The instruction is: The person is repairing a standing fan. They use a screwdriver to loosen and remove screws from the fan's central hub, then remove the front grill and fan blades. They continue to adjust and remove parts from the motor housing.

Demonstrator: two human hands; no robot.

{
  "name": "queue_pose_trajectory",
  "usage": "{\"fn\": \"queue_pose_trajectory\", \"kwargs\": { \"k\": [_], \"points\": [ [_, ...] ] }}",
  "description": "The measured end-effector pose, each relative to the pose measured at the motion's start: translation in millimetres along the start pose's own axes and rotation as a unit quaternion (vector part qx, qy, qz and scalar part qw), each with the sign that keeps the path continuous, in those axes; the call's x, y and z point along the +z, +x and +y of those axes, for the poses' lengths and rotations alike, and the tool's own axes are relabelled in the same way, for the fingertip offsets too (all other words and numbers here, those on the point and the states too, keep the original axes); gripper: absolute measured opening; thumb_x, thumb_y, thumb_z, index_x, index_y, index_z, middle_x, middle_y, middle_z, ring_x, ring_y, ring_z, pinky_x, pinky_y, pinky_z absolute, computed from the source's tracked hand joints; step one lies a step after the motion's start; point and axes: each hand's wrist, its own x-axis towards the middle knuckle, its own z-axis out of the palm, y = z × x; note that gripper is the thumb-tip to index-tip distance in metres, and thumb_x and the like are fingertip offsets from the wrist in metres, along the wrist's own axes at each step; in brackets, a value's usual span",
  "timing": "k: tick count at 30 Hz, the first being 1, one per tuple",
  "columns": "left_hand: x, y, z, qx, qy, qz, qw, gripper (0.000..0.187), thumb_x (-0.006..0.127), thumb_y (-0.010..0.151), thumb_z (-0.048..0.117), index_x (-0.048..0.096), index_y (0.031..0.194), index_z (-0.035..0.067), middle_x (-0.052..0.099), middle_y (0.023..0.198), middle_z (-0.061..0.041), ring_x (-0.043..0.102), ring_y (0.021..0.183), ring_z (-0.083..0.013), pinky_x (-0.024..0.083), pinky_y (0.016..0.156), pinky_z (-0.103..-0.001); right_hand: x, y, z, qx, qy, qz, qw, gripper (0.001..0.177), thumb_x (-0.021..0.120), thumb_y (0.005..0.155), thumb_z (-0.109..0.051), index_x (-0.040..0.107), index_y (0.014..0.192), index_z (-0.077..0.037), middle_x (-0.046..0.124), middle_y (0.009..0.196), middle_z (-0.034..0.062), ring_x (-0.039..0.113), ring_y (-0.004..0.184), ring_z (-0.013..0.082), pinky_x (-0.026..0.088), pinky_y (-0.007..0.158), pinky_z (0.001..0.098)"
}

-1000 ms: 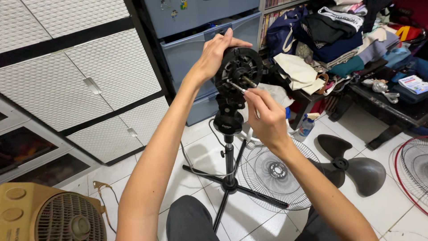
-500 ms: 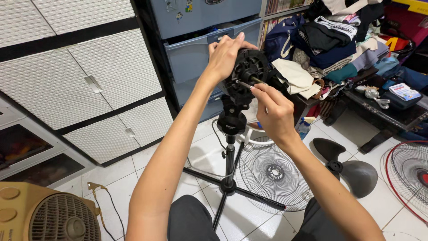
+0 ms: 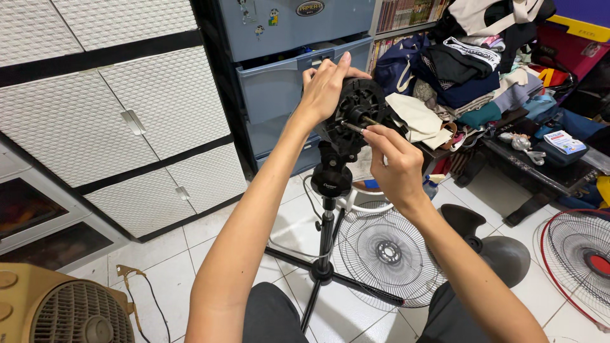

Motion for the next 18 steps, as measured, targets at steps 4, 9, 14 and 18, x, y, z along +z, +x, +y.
{"fn": "queue_pose_trajectory", "kwargs": {
  "k": [4,9,14,18],
  "points": [
    [3.2,2.2,-1.6,-0.004,0.006,0.008,1.000,0.070,0.006,0.085,0.047,0.071,0.087,0.022,0.067,0.089,0.007,0.044,0.092,-0.0130,0.012,0.093,-0.035,-1.0,5.6,-2.2,-0.104,-0.091,-0.036,0.990,0.027,0.058,0.067,0.012,0.059,0.094,0.006,0.059,0.092,0.0144,0.061,0.080,0.0256,0.050,0.067,0.0304],
    [7.2,3.7,-3.7,-0.009,0.004,0.025,1.000,0.071,0.006,0.084,0.048,0.071,0.085,0.023,0.066,0.088,0.008,0.043,0.091,-0.0140,0.011,0.093,-0.037,-4.6,15.4,-2.7,-0.194,-0.187,-0.098,0.958,0.031,0.058,0.066,0.003,0.057,0.097,0.009,0.056,0.086,0.0135,0.056,0.073,0.0217,0.047,0.064,0.0297],
    [8.8,1.9,-2.5,-0.027,0.007,0.029,0.999,0.072,0.004,0.084,0.047,0.072,0.082,0.023,0.066,0.082,0.005,0.044,0.090,-0.0138,0.011,0.095,-0.038,-6.2,14.7,-3.2,-0.206,-0.240,-0.141,0.938,0.030,0.058,0.071,-0.001,0.058,0.099,0.009,0.052,0.076,0.0087,0.052,0.066,0.0165,0.042,0.057,0.0268],
    [10.5,1.6,0.7,-0.015,0.009,0.040,0.999,0.073,0.004,0.085,0.046,0.073,0.080,0.022,0.065,0.080,0.003,0.045,0.091,-0.0142,0.011,0.094,-0.038,-9.9,18.2,-10.4,-0.219,-0.256,-0.151,0.929,0.026,0.059,0.077,-0.006,0.057,0.098,0.009,0.049,0.071,0.0061,0.049,0.063,0.0155,0.039,0.055,0.0261]
  ]
}}
